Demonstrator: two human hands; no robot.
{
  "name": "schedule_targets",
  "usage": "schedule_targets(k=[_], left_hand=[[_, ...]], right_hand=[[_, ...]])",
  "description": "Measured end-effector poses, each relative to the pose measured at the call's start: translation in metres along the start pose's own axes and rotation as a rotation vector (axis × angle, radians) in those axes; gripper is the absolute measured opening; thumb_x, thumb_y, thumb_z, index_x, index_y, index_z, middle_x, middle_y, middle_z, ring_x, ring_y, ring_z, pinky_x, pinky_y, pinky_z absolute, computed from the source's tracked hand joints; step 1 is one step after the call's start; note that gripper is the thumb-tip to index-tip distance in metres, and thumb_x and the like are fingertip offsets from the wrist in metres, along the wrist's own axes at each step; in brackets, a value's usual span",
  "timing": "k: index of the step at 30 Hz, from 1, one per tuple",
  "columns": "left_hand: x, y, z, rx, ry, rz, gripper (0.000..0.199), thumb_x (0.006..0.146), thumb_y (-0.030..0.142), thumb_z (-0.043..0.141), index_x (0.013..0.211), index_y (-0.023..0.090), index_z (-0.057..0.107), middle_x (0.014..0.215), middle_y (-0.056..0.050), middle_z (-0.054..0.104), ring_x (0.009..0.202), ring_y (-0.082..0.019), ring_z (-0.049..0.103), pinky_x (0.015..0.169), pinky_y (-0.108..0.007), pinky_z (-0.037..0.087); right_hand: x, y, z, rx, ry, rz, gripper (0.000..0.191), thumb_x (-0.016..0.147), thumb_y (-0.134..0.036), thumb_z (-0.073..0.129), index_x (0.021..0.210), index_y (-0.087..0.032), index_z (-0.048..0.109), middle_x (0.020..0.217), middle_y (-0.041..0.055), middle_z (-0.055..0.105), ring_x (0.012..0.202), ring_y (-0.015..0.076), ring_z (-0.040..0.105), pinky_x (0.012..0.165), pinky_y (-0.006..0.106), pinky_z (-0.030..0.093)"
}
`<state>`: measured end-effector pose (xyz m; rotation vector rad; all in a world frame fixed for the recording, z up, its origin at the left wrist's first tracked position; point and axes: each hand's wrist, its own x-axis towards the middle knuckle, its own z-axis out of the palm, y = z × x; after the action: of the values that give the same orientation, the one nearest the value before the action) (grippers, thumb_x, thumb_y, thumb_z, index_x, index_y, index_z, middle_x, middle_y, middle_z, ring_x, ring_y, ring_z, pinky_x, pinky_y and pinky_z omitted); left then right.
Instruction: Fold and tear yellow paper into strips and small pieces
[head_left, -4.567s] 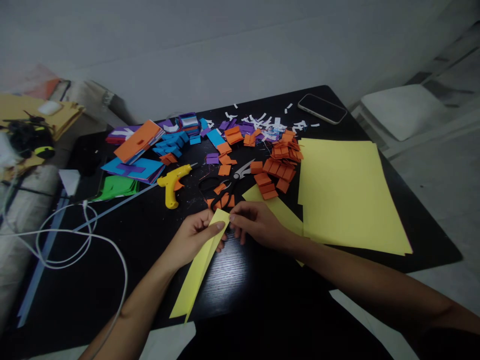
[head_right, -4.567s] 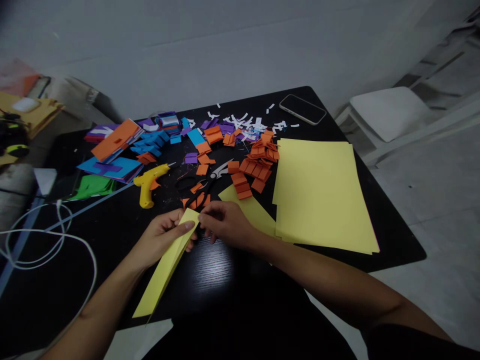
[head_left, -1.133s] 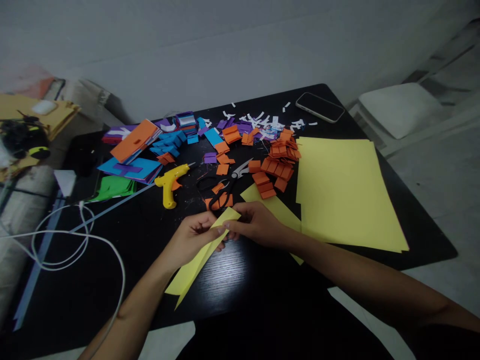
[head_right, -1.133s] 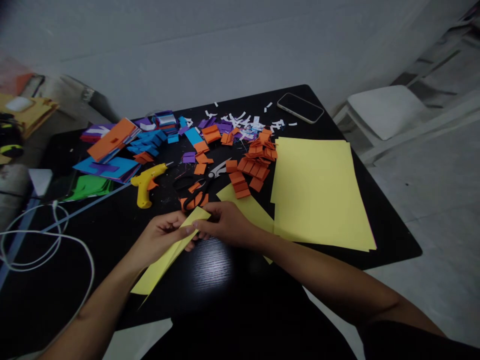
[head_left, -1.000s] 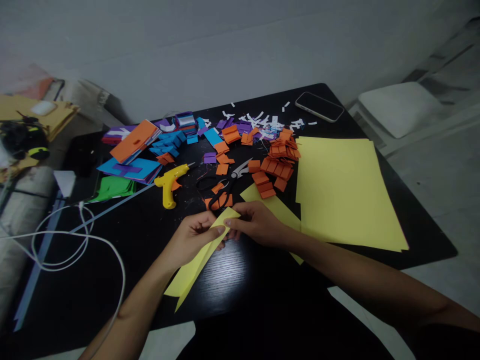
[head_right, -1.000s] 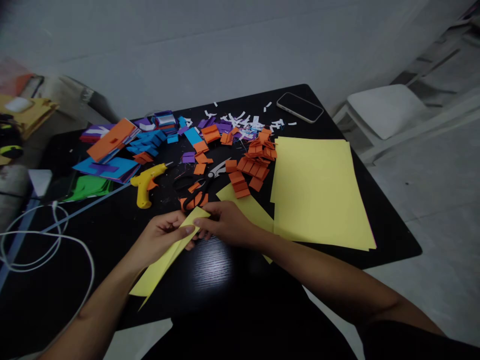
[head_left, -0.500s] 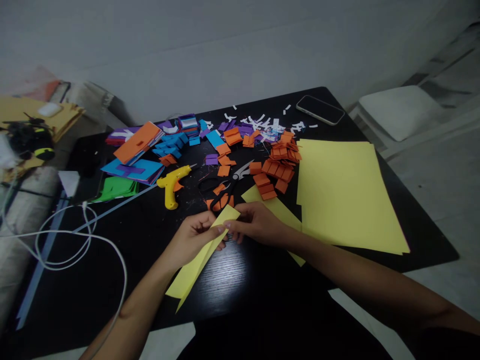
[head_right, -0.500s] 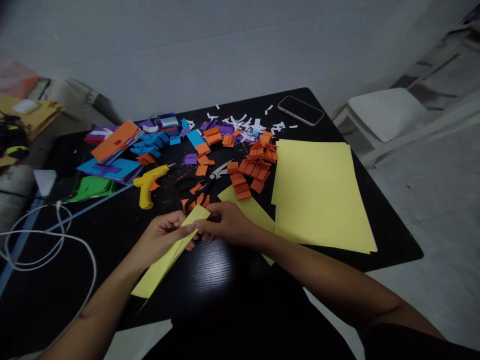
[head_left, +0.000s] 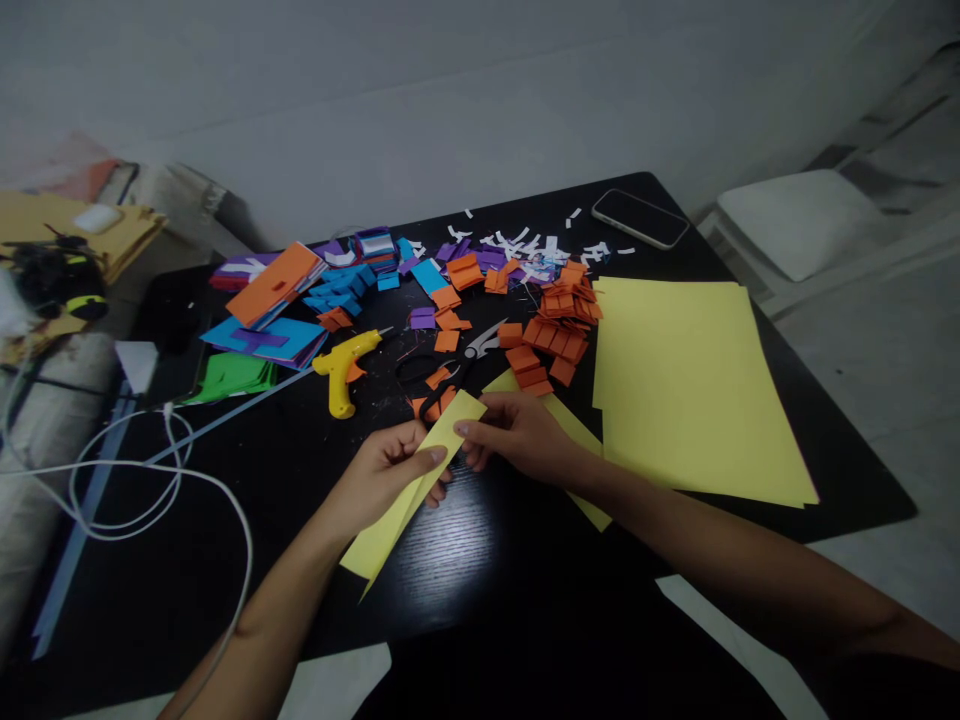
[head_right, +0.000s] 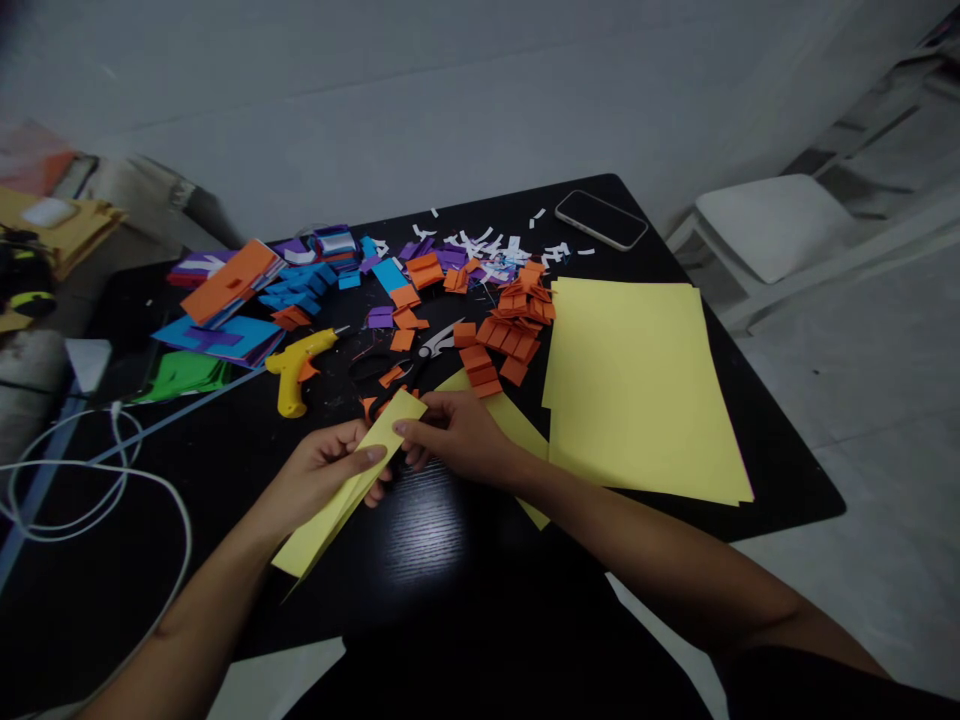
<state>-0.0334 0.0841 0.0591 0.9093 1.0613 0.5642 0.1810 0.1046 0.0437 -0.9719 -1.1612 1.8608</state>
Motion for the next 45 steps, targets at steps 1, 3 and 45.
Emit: schedule_targets(k=[1,3,45], left_hand=[[0.0,0.0,0.0,-0.005,-0.001,-0.01,0.036,0.082,0.043,0.085,0.08,0.015,0.062,0.072,-0.003,0.075,0.055,-0.014,0.07,0.055,-0.025,0.059],[-0.001,0.001,0.0,-0.01,-0.001,-0.021,0.036,0.082,0.042,0.085,0.08,0.015,0.062,0.072,-0.003,0.074,0.054,-0.014,0.07,0.054,-0.025,0.058],[0.001,0.002,0.001,0.0,0.026,0.043,0.039,0.081,0.045,0.086,0.075,0.015,0.061,0.072,-0.002,0.074,0.055,-0.011,0.069,0.051,-0.021,0.059]], right_hand=[[0.0,-0.001,0.0,-0.003,0.013,-0.007,0.04,0.08,-0.052,0.084,0.075,-0.015,0.068,0.067,0.0012,0.071,0.055,0.0126,0.067,0.055,0.025,0.058],[0.0,-0.003,0.0,-0.006,0.04,-0.019,0.041,0.079,-0.052,0.084,0.073,-0.016,0.067,0.065,0.0006,0.07,0.055,0.0124,0.067,0.055,0.024,0.058],[-0.003,0.004,0.008,0.173,-0.011,0.117,0.039,0.075,-0.047,0.09,0.082,-0.014,0.071,0.075,0.004,0.075,0.063,0.0142,0.072,0.062,0.027,0.063]])
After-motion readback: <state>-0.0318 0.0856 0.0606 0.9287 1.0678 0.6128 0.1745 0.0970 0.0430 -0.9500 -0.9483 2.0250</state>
